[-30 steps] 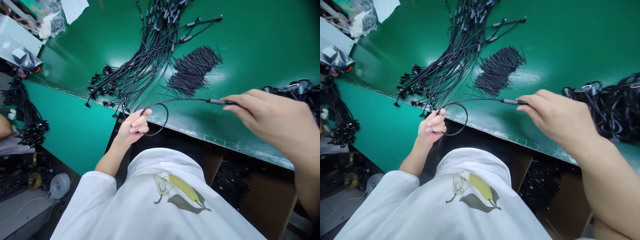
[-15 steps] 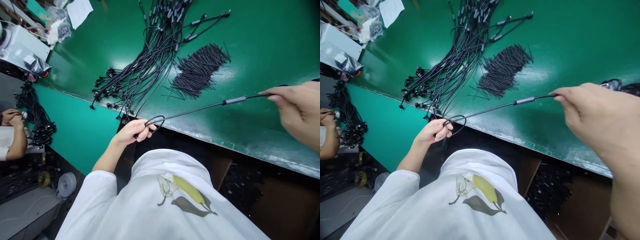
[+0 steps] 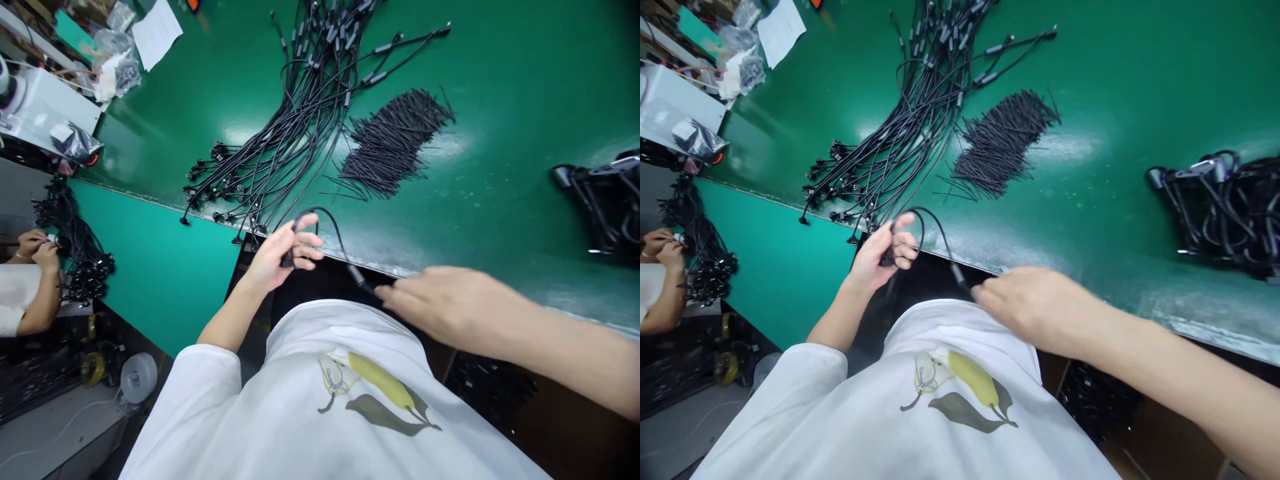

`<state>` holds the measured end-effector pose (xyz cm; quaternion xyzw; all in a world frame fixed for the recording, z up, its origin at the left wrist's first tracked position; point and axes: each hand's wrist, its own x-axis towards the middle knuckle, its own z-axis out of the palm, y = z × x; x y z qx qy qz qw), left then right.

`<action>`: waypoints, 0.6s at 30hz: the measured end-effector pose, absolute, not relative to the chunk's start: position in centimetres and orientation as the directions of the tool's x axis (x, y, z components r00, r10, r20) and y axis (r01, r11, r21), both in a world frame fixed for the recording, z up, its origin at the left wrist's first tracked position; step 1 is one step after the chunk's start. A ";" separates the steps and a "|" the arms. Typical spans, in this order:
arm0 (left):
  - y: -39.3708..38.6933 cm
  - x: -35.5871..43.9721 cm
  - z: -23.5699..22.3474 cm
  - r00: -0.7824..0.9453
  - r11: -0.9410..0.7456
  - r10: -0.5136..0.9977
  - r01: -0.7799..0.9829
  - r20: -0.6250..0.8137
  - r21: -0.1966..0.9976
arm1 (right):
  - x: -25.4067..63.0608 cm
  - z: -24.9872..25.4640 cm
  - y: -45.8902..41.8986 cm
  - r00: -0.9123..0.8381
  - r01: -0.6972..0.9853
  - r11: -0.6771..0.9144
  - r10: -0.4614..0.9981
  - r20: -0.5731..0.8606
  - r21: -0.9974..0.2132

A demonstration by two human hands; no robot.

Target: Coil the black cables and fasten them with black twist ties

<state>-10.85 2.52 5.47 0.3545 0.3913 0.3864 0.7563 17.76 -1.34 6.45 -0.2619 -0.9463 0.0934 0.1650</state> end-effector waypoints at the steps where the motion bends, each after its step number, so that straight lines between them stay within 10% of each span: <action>1: 2.2 -9.9 5.2 0.439 0.436 0.849 -0.268 -0.294 0.859 | 16.5 6.7 -1.3 -0.840 0.389 0.869 0.471 0.269 -0.306; 5: 0.7 -7.2 4.9 0.552 0.323 0.802 -0.078 -0.229 0.943 | 13.9 7.3 1.2 -0.766 0.359 0.783 0.558 0.319 -0.508; 11: 0.9 -6.3 5.6 0.531 0.440 0.823 -0.372 -0.202 0.817 | 13.0 4.2 3.0 -0.247 0.093 0.184 0.956 0.156 -0.979; 18: 0.7 -3.8 2.8 0.387 0.518 0.840 -0.360 -0.380 0.776 | 10.2 1.8 1.4 -0.012 -0.498 -0.280 0.948 -0.317 -0.821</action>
